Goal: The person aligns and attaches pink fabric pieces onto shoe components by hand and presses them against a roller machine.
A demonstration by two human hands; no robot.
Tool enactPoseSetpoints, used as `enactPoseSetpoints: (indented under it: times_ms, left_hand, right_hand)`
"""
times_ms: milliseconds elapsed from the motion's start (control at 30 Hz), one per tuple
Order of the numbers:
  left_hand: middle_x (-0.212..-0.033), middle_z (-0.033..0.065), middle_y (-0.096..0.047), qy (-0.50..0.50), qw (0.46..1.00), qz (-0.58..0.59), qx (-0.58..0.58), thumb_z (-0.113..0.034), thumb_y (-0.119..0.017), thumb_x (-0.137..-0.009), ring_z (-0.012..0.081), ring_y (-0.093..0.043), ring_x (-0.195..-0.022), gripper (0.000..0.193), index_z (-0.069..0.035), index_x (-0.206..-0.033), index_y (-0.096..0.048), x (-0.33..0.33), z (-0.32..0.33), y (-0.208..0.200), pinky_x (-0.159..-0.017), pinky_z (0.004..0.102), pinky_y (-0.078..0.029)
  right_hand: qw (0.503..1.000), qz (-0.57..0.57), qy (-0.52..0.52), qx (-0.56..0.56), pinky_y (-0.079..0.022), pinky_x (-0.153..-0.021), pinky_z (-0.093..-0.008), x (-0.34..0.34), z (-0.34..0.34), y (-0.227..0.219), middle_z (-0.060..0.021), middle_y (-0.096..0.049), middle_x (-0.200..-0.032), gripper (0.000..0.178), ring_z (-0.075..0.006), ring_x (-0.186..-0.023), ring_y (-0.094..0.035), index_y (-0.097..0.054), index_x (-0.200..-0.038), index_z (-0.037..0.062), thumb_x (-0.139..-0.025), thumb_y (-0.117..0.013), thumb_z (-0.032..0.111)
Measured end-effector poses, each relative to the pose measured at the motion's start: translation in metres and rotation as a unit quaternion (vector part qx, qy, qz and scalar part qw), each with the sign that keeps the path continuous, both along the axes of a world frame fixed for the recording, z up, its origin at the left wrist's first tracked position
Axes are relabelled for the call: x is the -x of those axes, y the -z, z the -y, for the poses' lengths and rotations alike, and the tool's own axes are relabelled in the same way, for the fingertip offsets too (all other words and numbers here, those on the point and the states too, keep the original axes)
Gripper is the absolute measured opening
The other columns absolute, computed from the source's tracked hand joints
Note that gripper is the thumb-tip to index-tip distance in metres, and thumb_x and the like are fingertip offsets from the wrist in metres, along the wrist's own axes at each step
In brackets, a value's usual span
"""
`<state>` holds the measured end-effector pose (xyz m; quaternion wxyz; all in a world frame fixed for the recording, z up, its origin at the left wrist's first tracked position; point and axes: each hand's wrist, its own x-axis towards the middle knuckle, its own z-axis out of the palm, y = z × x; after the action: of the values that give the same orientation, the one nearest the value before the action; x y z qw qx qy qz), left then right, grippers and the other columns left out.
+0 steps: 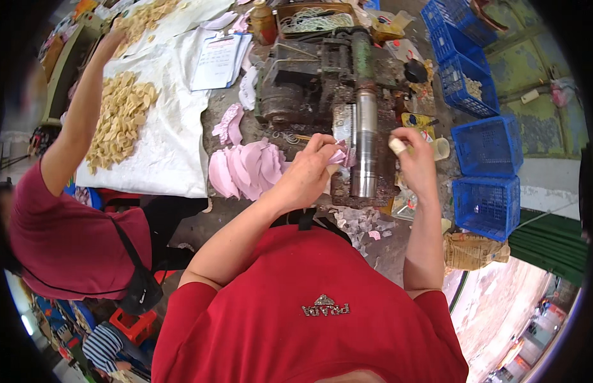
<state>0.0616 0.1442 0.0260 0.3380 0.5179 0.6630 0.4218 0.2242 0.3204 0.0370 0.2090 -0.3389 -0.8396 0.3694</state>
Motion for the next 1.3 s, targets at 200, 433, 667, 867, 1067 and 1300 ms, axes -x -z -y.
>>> enactPoseSetpoints:
  times_ms: [200, 433, 667, 867, 1067, 1300]
  left_hand:
    - [-0.117, 0.0155, -0.048, -0.224, 0.974, 0.026, -0.026, 0.001, -0.05, -0.082, 0.0307, -0.051, -0.105, 0.028, -0.001, -0.11, -0.055, 0.059, 0.054, 0.02, -0.086, 0.0351, -0.045]
    - [-0.116, 0.013, -0.051, -0.023, 0.921, -0.322, 0.218, -0.002, -0.05, -0.08, 0.0313, -0.055, -0.101, 0.034, -0.005, -0.114, -0.054, 0.065, 0.112, 0.057, -0.083, 0.0438, -0.042]
    - [-0.105, 0.0135, -0.056, -0.017, 0.974, -0.124, 0.188, -0.006, -0.051, -0.086, 0.0295, -0.058, -0.094, 0.032, -0.004, -0.118, -0.051, 0.066, 0.103, 0.009, -0.08, 0.038, -0.047]
    - [-0.11, 0.0111, -0.059, -0.154, 0.837, 0.509, -0.13, -0.021, -0.046, -0.096, 0.0204, -0.057, -0.105, 0.036, 0.0, -0.125, -0.045, 0.029, 0.06, -0.011, -0.088, 0.0323, -0.047]
    - [-0.12, 0.0133, -0.055, -0.126, 0.795, 0.569, -0.167, -0.024, -0.046, -0.096, 0.0206, -0.056, -0.107, 0.038, -0.001, -0.126, -0.044, 0.002, 0.037, -0.023, -0.094, 0.0341, -0.044]
    - [-0.104, 0.0047, -0.057, -0.16, 0.824, 0.528, -0.13, -0.024, -0.045, -0.097, 0.0117, -0.055, -0.095, 0.034, -0.001, -0.122, -0.047, -0.006, 0.03, -0.027, -0.084, 0.0263, -0.045]
  right_hand:
    - [0.995, -0.025, 0.051, 0.087, -0.046, -0.073, -0.0257, -0.008, 0.002, 0.005, -0.0047, -0.062, -0.088, 0.017, -0.0121, -0.08, -0.058, -0.059, -0.099, 0.0015, -0.082, -0.059, 0.001]
    - [0.994, -0.042, 0.04, 0.089, -0.046, -0.075, -0.0256, 0.003, 0.005, 0.008, -0.0049, -0.062, -0.088, 0.017, -0.0121, -0.081, -0.057, -0.058, -0.101, 0.0017, -0.084, -0.058, 0.001]
    - [0.993, -0.073, 0.028, 0.091, -0.045, -0.075, -0.0254, 0.011, 0.023, -0.013, -0.0041, -0.061, -0.089, 0.015, -0.0122, -0.082, -0.057, -0.059, -0.099, 0.0019, -0.084, -0.059, 0.002]
    - [0.977, -0.121, -0.17, -0.049, -0.044, -0.08, -0.0373, 0.048, 0.08, -0.039, -0.0105, -0.059, -0.087, 0.019, -0.0289, -0.087, -0.056, -0.06, -0.091, 0.0038, -0.072, -0.063, 0.001]
    - [0.972, -0.109, -0.097, -0.182, -0.032, -0.081, -0.0418, 0.065, 0.105, -0.029, -0.0063, -0.051, -0.102, 0.017, -0.0282, -0.097, -0.043, -0.06, -0.084, 0.0072, -0.07, -0.069, 0.009]
    - [0.971, -0.106, -0.084, -0.199, -0.03, -0.083, -0.0421, 0.058, 0.099, -0.032, -0.0064, -0.049, -0.102, 0.011, -0.028, -0.098, -0.043, -0.058, -0.077, 0.0073, -0.069, -0.064, 0.006]
